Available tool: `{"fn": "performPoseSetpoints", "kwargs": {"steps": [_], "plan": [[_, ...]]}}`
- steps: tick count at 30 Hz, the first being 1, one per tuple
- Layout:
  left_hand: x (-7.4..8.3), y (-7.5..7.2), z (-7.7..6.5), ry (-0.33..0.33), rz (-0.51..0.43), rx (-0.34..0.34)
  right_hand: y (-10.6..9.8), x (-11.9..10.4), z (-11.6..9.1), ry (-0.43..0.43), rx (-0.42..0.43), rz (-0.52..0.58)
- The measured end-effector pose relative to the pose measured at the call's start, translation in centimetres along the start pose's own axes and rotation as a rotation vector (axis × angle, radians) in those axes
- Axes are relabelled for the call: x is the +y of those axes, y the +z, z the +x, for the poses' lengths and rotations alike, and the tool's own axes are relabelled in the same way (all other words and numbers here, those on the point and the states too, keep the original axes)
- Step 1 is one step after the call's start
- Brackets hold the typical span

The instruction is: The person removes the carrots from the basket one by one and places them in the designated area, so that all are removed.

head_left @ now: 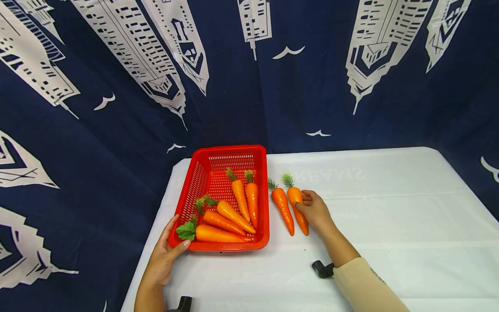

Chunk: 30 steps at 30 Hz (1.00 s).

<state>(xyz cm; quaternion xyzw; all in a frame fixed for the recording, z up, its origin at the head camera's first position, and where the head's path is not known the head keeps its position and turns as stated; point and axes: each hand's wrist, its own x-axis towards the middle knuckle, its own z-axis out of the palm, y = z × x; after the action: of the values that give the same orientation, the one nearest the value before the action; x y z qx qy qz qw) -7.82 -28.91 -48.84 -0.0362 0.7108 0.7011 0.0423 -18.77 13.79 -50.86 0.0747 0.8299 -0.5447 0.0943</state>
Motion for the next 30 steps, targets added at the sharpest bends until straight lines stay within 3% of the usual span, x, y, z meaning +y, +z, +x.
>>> {"fn": "performPoseSetpoints", "kwargs": {"steps": [12,30], "plan": [[0.1,0.0,0.0,0.001,0.012,0.0,-0.7,0.1,-0.2,0.004,0.015,-0.017],[-0.1,-0.1,0.0,0.002,0.007,-0.002,-1.6,-1.2,-1.5,-0.031,0.059,0.062]]}}
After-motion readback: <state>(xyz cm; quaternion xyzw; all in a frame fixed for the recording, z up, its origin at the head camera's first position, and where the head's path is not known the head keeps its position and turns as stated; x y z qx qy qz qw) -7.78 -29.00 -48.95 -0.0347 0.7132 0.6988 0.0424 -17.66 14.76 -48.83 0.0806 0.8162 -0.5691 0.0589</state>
